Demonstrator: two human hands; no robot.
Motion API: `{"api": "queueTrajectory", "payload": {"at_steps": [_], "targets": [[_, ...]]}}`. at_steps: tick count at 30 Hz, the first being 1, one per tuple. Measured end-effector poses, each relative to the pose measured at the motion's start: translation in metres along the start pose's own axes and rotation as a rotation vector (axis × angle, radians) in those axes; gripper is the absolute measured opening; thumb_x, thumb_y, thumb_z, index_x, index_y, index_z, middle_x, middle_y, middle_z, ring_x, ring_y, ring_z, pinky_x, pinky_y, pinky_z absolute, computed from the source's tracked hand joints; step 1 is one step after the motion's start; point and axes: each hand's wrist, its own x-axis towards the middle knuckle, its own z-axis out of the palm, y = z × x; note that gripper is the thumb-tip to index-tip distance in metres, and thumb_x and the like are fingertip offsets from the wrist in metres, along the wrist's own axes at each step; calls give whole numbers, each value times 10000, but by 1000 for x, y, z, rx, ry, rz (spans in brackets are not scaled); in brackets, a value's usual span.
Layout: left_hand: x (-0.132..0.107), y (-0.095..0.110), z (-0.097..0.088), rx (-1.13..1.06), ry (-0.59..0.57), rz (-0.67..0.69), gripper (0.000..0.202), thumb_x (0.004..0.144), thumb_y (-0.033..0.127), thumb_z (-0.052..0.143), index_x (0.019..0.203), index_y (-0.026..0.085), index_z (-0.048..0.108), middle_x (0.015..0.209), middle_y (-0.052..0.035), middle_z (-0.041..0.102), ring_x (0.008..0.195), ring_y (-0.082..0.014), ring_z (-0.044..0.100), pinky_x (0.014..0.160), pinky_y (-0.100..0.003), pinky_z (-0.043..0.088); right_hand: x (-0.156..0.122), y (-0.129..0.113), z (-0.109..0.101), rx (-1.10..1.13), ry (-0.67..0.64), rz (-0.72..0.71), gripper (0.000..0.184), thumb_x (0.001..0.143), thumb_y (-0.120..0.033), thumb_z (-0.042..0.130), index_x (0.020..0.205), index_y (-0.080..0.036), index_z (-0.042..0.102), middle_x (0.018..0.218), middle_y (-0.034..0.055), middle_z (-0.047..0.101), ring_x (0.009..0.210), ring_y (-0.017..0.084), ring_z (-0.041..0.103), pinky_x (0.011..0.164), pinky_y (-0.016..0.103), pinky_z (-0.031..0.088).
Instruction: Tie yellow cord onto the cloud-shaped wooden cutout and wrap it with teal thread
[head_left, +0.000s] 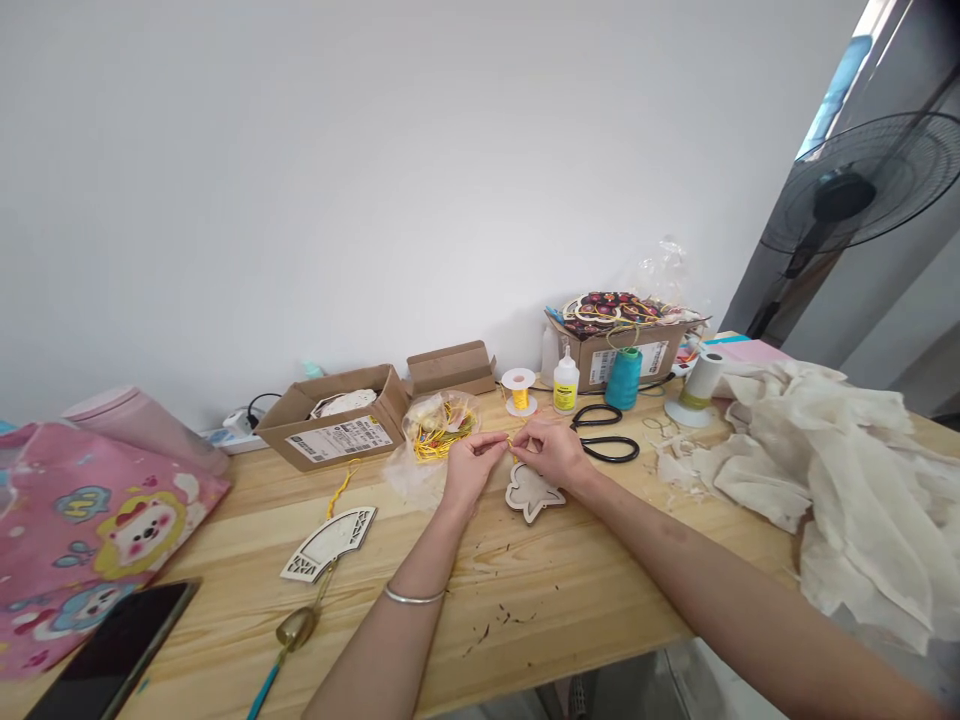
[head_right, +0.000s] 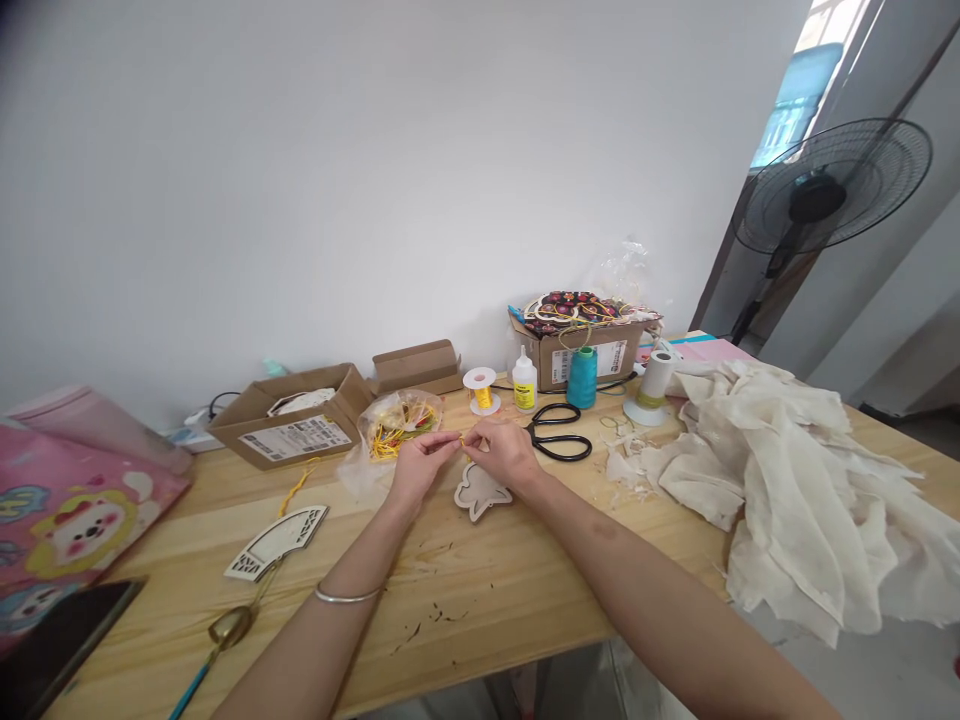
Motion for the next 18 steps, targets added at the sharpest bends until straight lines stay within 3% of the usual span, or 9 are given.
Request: {"api": "queueTrajectory", "payload": {"at_steps": [7, 12, 15, 18], "targets": [[-1, 1, 0, -98, -13, -95, 267, 508, 249, 711, 745, 129, 685, 755, -59, 683, 722, -157, 590, 724, -270, 426, 0, 4, 2, -10, -10, -22, 100, 704, -268, 575, 708, -207, 654, 657, -7, 612, 583, 90, 500, 500, 187, 301], [-1, 1, 0, -115, 3, -90, 261, 491, 256, 724, 713, 129, 670, 704, -37, 668, 636, -108, 564, 617, -210, 414, 0, 3, 1, -12, -9, -56, 94, 705, -253, 573, 721, -210, 655, 666, -7, 616, 588, 88, 497, 505, 186, 301], [-1, 3, 1, -124, 27, -143, 311, 477, 281, 728, 742, 135, 653, 659, -9, 644, 462, -43, 468, 434, -168, 316, 0, 3, 1, -6, 4, -16, 102, 697, -272, 580, 709, -206, 657, 643, -8, 608, 578, 88, 491, 495, 186, 294], [-2, 6, 0, -149, 3, -193, 381, 463, 313, 729, 788, 135, 636, 603, 18, 606, 362, 3, 331, 357, -161, 174, 1, 4, 3, 45, -6, 75, 141, 679, -317, 592, 722, -207, 668, 590, -15, 588, 544, 84, 472, 472, 185, 285]]}}
